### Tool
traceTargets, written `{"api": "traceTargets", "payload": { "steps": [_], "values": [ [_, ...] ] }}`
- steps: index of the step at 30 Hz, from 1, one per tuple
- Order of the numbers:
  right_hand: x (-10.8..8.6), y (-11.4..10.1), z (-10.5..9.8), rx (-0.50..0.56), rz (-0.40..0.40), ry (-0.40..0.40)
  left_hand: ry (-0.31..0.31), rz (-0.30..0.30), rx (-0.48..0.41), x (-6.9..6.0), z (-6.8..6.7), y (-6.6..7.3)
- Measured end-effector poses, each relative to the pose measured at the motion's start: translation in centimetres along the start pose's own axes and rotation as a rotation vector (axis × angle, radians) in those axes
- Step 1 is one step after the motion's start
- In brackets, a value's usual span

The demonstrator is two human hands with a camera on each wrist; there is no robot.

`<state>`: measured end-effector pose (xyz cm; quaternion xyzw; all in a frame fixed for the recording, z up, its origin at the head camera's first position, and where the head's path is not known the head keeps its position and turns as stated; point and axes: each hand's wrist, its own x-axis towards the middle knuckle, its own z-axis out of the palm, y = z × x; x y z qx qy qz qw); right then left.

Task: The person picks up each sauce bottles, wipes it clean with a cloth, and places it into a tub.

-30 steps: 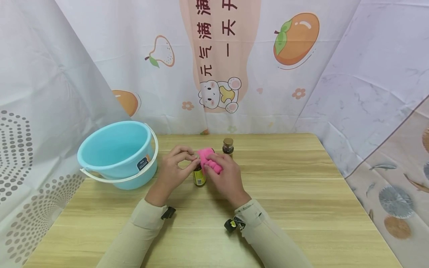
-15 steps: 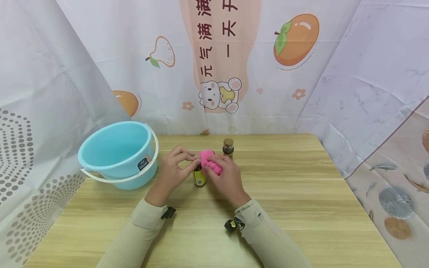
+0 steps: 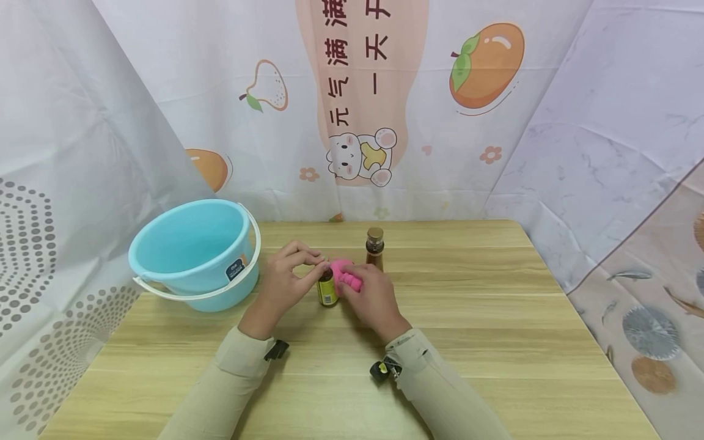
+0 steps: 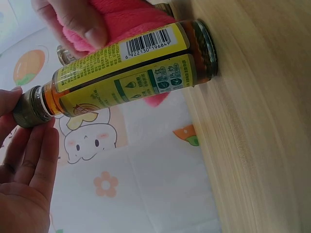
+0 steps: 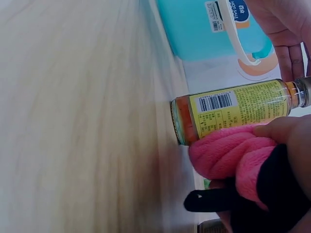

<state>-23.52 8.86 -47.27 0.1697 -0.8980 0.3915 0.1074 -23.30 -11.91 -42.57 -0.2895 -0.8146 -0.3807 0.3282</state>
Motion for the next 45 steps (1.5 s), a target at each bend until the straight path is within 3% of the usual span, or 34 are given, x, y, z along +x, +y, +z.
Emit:
{"api": "traceTargets", "payload": {
  "steps": [6,34,45],
  "values": [
    [-0.04,0.05,0.00,0.002,0.035,-0.046,-0.002,-0.009,-0.006,0.03,0.00,0.02],
    [-0.10,0.17,0.00,-0.025,-0.004,-0.019,0.003,0.000,-0.010,0.03,0.07,-0.02],
    [-0.05,0.38,0.11,-0.008,0.020,-0.039,0.000,-0.008,-0.015,0.09,-0.17,0.21]
  ]
}}
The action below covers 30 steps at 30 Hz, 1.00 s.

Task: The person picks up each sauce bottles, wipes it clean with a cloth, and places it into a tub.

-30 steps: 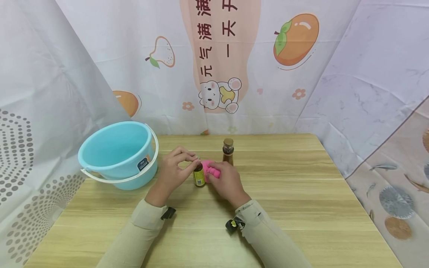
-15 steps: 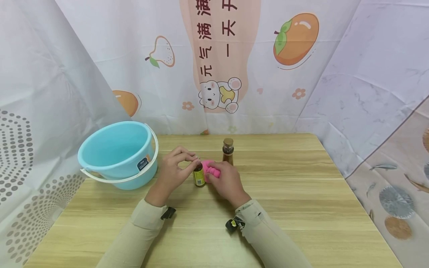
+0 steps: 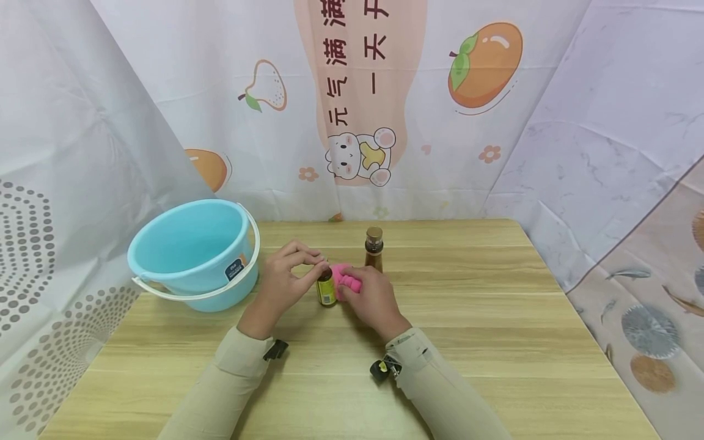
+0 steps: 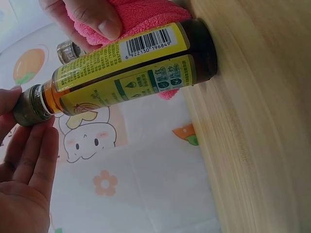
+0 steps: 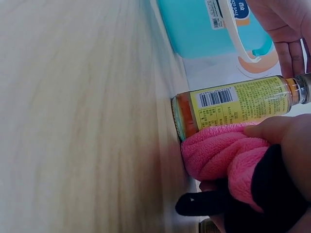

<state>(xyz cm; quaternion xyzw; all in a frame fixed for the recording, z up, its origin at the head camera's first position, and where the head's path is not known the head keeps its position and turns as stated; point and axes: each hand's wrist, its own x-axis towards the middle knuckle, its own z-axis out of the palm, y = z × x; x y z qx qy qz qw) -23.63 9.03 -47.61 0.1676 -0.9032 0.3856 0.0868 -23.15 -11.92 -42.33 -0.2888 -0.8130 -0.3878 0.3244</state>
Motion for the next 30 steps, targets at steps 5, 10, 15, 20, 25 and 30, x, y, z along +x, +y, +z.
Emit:
{"api": "traceTargets", "payload": {
  "steps": [5,10,15,20,25,30],
  "values": [
    [0.0,-0.2,-0.2,0.010,-0.008,0.013,-0.004,0.007,0.010,0.0,0.0,-0.2],
    [0.1,-0.6,-0.5,0.032,-0.022,0.039,0.000,0.019,0.029,-0.1,0.0,-0.4],
    [0.0,-1.2,-0.9,0.070,-0.048,0.091,0.003,0.032,0.031,-0.1,0.0,-0.5],
    [0.0,-1.5,-1.1,0.094,-0.076,0.140,0.007,0.043,0.038,0.0,0.0,-0.5],
    [0.0,-2.0,-1.3,0.121,-0.133,0.201,0.000,0.034,0.043,-0.1,0.1,-0.5],
    [-0.1,-2.7,-1.6,0.139,-0.171,0.252,0.007,0.029,0.051,0.0,0.2,-0.5]
  ]
}}
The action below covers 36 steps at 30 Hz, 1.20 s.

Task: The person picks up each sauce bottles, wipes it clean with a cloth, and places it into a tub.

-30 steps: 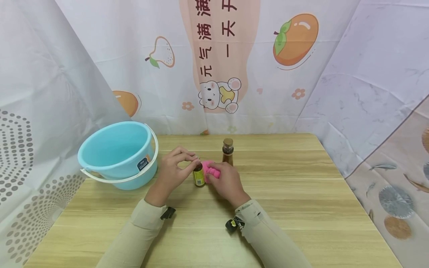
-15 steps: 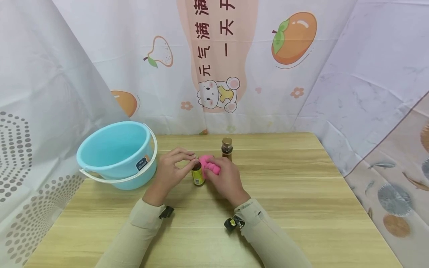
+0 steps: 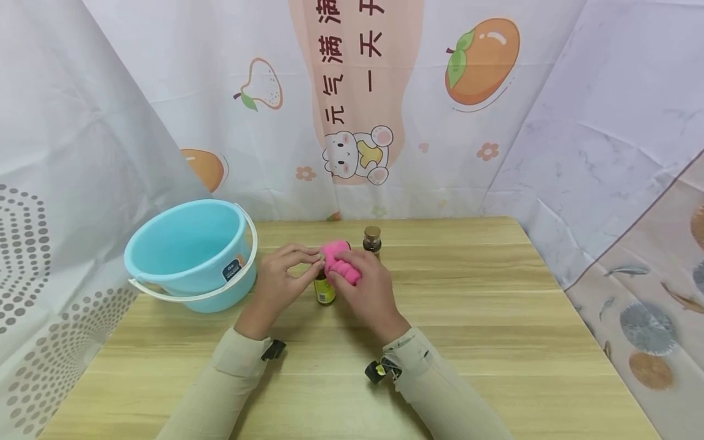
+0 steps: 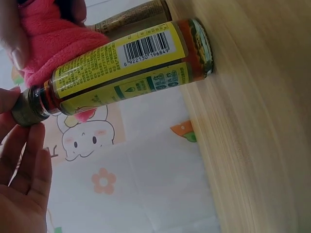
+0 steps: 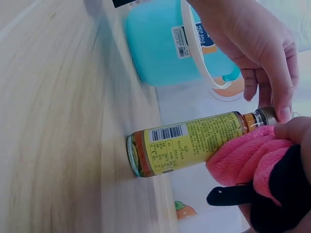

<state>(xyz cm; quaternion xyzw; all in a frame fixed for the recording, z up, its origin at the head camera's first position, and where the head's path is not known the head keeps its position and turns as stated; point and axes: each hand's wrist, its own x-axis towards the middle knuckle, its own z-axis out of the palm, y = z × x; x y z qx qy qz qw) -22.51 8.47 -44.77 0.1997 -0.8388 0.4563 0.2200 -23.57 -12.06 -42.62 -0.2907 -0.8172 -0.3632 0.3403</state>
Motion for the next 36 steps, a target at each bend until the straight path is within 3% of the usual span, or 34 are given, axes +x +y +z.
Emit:
{"api": "traceTargets", "payload": {
  "steps": [6,18,26,36],
  "values": [
    [0.1,-0.1,0.2,0.005,-0.035,0.025,0.006,0.005,-0.013,0.0,-0.1,-0.2],
    [0.2,0.0,0.0,-0.063,-0.096,-0.027,0.041,0.001,0.001,-0.2,0.2,-0.1],
    [0.1,0.5,0.1,-0.084,-0.086,-0.049,0.049,0.000,0.030,-0.2,0.2,0.1],
    [0.0,0.8,0.1,-0.104,-0.007,-0.124,0.047,-0.001,0.051,-0.2,0.3,0.1]
  ]
}}
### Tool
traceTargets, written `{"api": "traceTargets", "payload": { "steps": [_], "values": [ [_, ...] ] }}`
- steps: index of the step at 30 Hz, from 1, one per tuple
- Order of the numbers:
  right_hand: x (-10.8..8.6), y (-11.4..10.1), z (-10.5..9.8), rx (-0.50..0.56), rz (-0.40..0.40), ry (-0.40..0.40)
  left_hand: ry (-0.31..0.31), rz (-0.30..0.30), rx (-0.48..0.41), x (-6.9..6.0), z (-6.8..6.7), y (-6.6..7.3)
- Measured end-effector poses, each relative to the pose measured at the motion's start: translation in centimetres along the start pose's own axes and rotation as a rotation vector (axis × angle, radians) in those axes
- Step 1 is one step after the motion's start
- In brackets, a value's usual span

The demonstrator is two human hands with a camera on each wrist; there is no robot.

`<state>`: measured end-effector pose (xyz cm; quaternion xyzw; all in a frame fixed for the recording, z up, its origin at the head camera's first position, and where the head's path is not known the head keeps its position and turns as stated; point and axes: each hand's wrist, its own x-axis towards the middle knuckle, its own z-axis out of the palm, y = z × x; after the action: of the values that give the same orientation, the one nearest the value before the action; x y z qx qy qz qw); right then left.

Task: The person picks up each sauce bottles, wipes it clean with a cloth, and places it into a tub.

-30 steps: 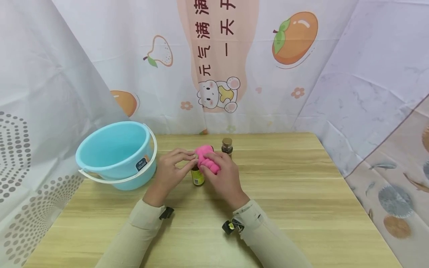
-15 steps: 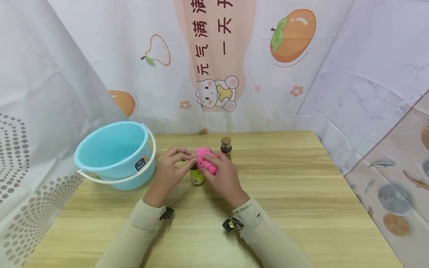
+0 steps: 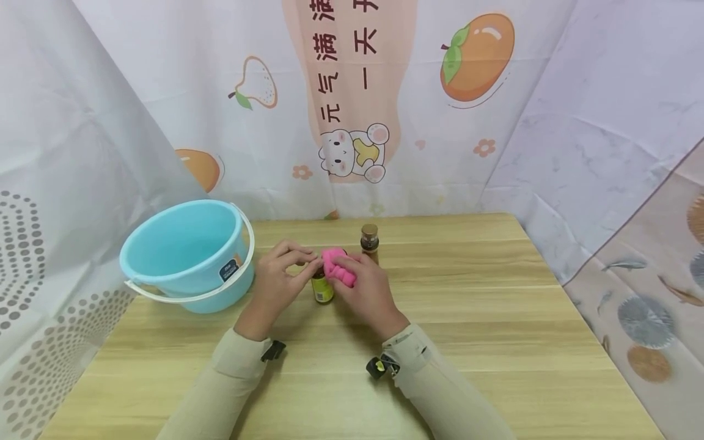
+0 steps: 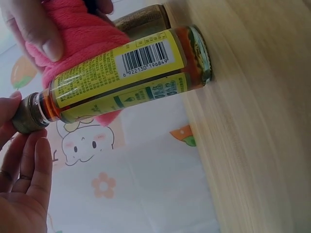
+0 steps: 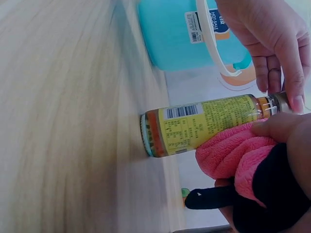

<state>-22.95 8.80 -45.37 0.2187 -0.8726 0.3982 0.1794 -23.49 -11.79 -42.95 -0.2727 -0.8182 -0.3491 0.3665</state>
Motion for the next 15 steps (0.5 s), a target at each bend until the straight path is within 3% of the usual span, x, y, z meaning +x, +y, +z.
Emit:
{"api": "traceTargets", "payload": {
  "steps": [7,15],
  "values": [
    [-0.03,0.43,0.29,-0.001,0.034,-0.023,-0.017,0.000,-0.009,0.24,-0.10,0.08],
    [-0.25,0.99,0.68,-0.026,0.099,-0.114,-0.003,0.001,0.000,0.16,-0.19,0.32]
  ]
}}
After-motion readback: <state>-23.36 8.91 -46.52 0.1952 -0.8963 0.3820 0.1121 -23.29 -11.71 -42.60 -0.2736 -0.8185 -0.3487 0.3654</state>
